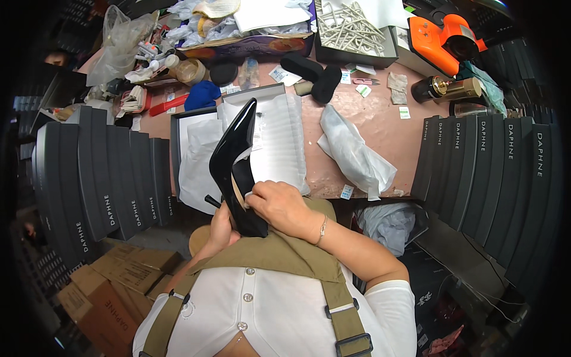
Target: Inspecting and cleaning high-heeled shoes before placing them into shoeboxes.
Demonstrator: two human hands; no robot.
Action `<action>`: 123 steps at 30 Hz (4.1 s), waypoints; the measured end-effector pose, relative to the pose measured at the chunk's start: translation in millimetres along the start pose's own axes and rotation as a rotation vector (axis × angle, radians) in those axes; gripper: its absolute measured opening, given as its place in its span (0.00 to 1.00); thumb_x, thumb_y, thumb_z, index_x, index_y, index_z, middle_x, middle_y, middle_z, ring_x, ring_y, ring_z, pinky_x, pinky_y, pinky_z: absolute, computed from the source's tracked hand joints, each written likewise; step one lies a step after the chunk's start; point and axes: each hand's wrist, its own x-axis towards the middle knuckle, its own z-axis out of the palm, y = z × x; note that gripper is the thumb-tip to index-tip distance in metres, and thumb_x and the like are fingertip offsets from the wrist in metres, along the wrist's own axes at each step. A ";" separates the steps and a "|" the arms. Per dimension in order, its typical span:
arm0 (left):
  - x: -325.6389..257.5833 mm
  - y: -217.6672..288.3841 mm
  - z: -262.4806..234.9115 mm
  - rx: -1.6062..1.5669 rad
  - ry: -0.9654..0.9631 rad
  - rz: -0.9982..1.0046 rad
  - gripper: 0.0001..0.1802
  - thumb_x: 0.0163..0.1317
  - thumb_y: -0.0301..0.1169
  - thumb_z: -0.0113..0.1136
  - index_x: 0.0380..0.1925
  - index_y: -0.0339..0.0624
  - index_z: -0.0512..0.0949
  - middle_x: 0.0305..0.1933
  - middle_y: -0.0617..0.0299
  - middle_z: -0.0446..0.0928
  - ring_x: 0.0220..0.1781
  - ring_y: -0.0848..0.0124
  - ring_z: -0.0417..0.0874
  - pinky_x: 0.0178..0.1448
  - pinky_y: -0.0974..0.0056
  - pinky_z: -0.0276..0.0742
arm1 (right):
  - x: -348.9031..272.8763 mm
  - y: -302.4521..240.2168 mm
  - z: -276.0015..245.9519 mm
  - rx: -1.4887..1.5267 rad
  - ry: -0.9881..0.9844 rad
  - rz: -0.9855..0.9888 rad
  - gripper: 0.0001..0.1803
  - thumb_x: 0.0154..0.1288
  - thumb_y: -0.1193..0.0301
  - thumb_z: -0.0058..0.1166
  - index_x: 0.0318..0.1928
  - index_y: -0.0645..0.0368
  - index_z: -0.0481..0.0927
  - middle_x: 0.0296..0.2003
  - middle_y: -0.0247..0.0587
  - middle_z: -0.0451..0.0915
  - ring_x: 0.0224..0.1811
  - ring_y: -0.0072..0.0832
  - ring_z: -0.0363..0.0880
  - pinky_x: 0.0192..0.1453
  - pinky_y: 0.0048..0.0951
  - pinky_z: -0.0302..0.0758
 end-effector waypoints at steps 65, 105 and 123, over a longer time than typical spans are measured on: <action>5.3 3.6 -8.3 -0.096 0.038 0.029 0.20 0.74 0.37 0.33 0.49 0.36 0.72 0.46 0.57 0.77 0.47 0.69 0.79 0.54 0.64 0.76 | 10.5 -4.1 -19.2 0.234 -0.109 0.166 0.14 0.57 0.76 0.58 0.45 0.61 0.77 0.34 0.42 0.77 0.35 0.37 0.77 0.39 0.29 0.74; 71.1 88.8 -54.1 -0.608 0.010 0.379 0.25 0.71 0.43 0.34 0.55 0.37 0.70 0.49 0.48 0.77 0.49 0.58 0.80 0.56 0.53 0.76 | 377.3 135.4 93.7 -0.088 0.164 -0.184 0.22 0.54 0.76 0.59 0.51 0.56 0.72 0.48 0.52 0.72 0.49 0.50 0.73 0.53 0.43 0.71; 46.3 68.2 -56.1 -0.489 0.033 0.390 0.24 0.72 0.41 0.34 0.55 0.33 0.68 0.51 0.49 0.76 0.51 0.60 0.78 0.59 0.56 0.74 | 353.3 139.0 94.6 -0.115 0.244 -0.266 0.23 0.54 0.74 0.62 0.51 0.59 0.72 0.50 0.53 0.72 0.51 0.50 0.73 0.55 0.38 0.71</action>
